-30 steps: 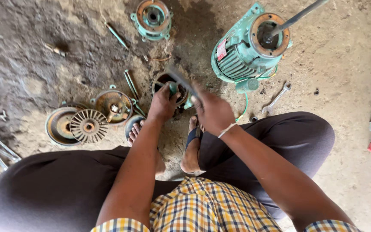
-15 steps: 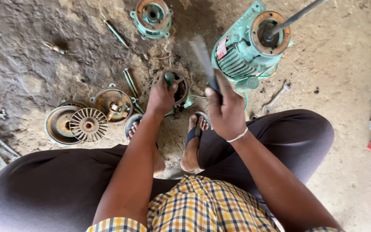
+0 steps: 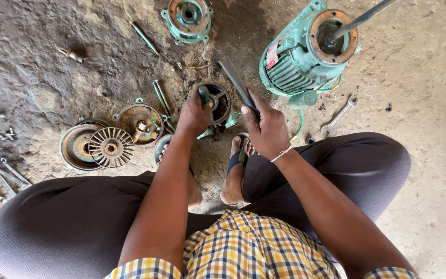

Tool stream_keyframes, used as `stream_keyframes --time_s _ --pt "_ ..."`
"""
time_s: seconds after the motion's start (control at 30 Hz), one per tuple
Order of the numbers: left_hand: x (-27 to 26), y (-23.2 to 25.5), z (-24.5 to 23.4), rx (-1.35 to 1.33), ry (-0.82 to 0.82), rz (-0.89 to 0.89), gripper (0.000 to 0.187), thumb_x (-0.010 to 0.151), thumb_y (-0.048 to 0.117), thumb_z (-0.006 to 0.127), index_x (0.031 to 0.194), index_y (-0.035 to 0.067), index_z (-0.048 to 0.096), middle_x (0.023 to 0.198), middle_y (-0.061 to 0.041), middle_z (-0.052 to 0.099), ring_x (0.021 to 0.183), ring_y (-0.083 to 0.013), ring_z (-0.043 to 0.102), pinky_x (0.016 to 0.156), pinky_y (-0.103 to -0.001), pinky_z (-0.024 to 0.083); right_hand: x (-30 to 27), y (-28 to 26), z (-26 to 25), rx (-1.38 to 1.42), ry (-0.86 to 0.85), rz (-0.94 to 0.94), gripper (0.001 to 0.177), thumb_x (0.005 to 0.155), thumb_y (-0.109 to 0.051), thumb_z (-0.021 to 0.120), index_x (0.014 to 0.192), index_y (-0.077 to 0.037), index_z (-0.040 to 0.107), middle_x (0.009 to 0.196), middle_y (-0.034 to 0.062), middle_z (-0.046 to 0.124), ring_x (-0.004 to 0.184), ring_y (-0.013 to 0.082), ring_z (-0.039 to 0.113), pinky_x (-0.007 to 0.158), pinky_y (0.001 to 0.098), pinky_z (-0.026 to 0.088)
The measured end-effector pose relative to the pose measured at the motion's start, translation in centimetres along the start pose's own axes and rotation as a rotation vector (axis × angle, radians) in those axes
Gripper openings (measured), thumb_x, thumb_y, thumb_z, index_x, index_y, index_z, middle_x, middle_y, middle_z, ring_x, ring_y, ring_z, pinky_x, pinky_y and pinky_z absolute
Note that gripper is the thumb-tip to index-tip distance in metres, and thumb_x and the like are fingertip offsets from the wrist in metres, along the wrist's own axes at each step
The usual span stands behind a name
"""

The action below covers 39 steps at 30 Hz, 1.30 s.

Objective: The person is repairing a disassembled electric motor. They use a screwdriver and a metal rod to clean and adjust internal components of the motor housing and rotor. They also handle bolts and nuts, inserting them into the motor casing.

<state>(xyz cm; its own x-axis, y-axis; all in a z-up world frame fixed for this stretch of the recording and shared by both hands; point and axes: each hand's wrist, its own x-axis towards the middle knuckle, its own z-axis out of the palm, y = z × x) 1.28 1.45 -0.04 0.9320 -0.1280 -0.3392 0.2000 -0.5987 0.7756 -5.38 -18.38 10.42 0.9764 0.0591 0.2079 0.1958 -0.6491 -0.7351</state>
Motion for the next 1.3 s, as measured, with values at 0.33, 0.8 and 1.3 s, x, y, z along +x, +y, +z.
stream_keyframes --time_s 0.33,0.8,1.3 --pt "-1.0 1.0 -0.4 -0.025 0.029 -0.014 0.055 0.091 0.024 0.075 0.137 0.011 0.048 0.123 -0.016 0.068 0.109 -0.0326 0.069 0.097 -0.046 0.054 0.5 -1.0 0.2 0.026 -0.040 0.041 0.044 0.107 -0.025 0.060 0.144 -0.003 0.054 0.112 0.0251 0.073 0.089 0.0372 0.076 0.074 0.0432 0.059" --pt "-1.4 0.0 0.5 0.047 0.035 0.055 0.053 0.088 0.024 0.079 0.131 0.011 0.051 0.129 -0.019 0.063 0.112 -0.0409 0.065 0.093 -0.050 0.054 -0.2 -1.2 0.1 -0.016 0.057 -0.094 0.045 0.111 -0.025 0.058 0.150 -0.002 0.050 0.129 0.0268 0.069 0.106 0.0413 0.073 0.086 0.0447 0.059" --pt "0.3 -2.2 2.0 -0.194 0.235 0.046 0.057 0.089 0.022 0.077 0.139 0.017 0.050 0.120 -0.023 0.070 0.110 -0.0427 0.069 0.090 -0.050 0.056 0.2 -1.1 0.3 -0.007 0.047 0.032 0.048 0.107 -0.026 0.058 0.150 -0.004 0.052 0.100 0.0244 0.073 0.078 0.0341 0.074 0.070 0.0428 0.056"
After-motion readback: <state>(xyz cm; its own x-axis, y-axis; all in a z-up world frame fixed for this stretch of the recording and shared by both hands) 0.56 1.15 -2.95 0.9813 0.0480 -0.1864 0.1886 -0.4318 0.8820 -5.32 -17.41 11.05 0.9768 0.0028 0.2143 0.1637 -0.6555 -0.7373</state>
